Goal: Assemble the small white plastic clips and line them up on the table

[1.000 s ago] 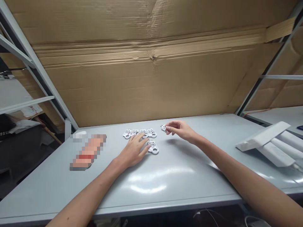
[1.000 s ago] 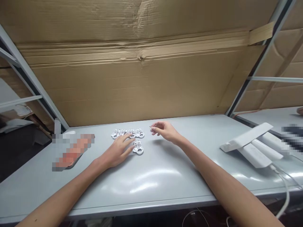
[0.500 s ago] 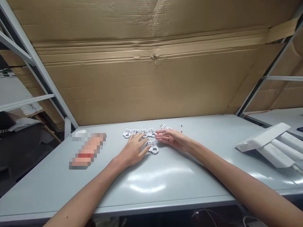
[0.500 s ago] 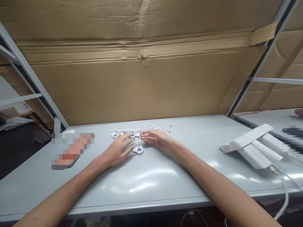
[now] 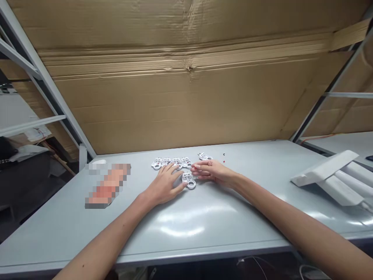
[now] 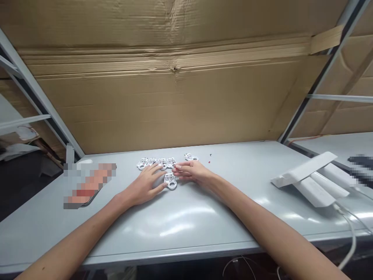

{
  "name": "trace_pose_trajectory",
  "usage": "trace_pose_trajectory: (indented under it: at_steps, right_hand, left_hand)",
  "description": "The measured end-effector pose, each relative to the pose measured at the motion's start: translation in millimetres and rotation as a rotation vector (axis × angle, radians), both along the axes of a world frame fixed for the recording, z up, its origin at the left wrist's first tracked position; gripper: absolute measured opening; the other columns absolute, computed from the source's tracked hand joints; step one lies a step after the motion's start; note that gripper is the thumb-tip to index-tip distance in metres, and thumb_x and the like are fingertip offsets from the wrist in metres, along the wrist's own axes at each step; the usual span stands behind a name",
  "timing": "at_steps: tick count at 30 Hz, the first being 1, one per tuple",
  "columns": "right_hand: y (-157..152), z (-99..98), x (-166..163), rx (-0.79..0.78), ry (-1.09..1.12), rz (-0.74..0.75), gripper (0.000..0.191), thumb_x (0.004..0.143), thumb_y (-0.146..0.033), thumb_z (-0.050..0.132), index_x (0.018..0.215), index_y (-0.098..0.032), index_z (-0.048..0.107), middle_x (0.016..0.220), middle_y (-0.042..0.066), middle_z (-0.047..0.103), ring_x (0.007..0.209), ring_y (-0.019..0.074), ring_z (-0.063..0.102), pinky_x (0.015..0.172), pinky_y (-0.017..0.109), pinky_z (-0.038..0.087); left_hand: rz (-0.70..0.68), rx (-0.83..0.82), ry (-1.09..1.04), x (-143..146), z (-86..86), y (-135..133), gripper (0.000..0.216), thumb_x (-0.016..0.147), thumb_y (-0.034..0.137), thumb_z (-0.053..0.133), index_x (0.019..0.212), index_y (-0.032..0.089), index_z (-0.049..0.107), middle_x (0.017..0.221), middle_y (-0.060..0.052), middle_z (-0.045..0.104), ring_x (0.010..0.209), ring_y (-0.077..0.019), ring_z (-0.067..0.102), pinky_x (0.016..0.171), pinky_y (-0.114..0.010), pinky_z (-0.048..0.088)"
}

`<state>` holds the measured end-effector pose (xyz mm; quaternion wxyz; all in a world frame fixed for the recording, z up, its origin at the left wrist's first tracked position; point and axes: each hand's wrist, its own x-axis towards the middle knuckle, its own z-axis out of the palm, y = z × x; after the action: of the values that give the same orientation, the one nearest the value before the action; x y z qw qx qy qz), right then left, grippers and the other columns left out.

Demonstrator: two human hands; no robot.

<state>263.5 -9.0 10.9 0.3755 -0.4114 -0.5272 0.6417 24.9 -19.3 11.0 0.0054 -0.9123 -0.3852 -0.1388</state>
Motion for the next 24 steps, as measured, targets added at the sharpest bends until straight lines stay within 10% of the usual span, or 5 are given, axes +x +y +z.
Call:
trace_pose_trajectory:
  at_steps: [12, 24]
  right_hand:
    - [-3, 3.8, -2, 0.392, -0.192, -0.124, 0.035, 0.077, -0.051, 0.073, 0.092, -0.020, 0.078, 0.104, 0.010, 0.073, 0.106, 0.0301, 0.065, 0.090, 0.044, 0.053]
    - [0, -21.3, -9, 0.807, -0.538, -0.075, 0.010, 0.083, -0.027, 0.068, 0.083, -0.024, 0.078, 0.116, 0.008, 0.068, 0.106, 0.0249, 0.065, 0.096, 0.040, 0.048]
  left_hand:
    - [-0.065, 0.030, -0.043, -2, -4.3, 5, 0.047, 0.091, 0.048, 0.060, 0.127, 0.018, 0.060, 0.143, -0.017, 0.049, 0.138, -0.0378, 0.037, 0.112, -0.058, 0.032]
    - [-0.074, 0.072, -0.040, -3, -12.2, 12, 0.040, 0.092, 0.042, 0.062, 0.127, 0.021, 0.061, 0.139, -0.016, 0.052, 0.135, -0.0354, 0.042, 0.111, -0.056, 0.035]
